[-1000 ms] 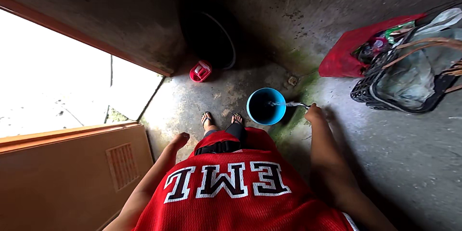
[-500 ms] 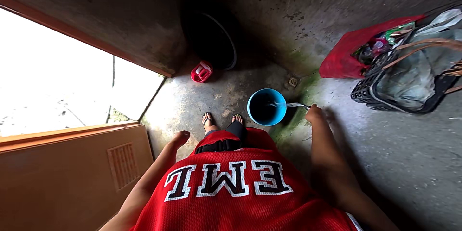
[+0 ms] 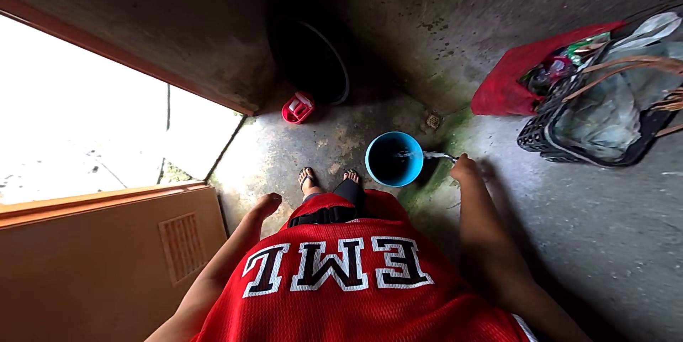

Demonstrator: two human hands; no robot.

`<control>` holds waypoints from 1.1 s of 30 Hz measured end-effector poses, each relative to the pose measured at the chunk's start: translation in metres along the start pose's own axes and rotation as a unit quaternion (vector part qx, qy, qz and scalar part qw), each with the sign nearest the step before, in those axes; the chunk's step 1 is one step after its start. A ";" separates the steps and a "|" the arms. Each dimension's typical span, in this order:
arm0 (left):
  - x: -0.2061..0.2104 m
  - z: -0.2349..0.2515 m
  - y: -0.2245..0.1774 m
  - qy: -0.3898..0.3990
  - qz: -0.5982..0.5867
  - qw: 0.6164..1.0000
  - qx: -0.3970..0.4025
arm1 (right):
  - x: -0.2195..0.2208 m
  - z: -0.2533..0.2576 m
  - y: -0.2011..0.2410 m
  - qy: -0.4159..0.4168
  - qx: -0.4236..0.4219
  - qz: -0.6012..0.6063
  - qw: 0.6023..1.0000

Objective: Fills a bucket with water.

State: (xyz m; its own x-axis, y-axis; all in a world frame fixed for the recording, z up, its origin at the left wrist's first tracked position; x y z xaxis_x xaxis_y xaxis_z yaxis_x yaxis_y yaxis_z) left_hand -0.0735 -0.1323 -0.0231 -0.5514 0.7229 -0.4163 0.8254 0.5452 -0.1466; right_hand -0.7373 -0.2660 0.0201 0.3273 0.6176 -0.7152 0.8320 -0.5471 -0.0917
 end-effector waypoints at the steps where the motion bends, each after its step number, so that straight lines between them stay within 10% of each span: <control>1: 0.001 0.001 0.001 0.003 0.001 1.000 0.000 | 0.001 0.001 0.000 0.001 0.000 -0.001 1.000; 33: 0.010 0.005 -0.004 0.005 -0.005 1.000 0.005 | 0.005 0.008 -0.003 -0.012 0.010 -0.004 1.000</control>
State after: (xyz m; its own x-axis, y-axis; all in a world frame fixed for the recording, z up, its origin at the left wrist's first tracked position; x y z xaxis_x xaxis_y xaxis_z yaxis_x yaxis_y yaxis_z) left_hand -0.0815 -0.1295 -0.0309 -0.5606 0.7220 -0.4055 0.8211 0.5481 -0.1593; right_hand -0.7414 -0.2655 0.0112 0.3091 0.6082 -0.7311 0.8251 -0.5538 -0.1117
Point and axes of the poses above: each hand's wrist, its own z-axis towards the middle knuckle, its own x-axis out of the palm, y = z × x, the point moved 8 cm from there along z, towards the middle knuckle
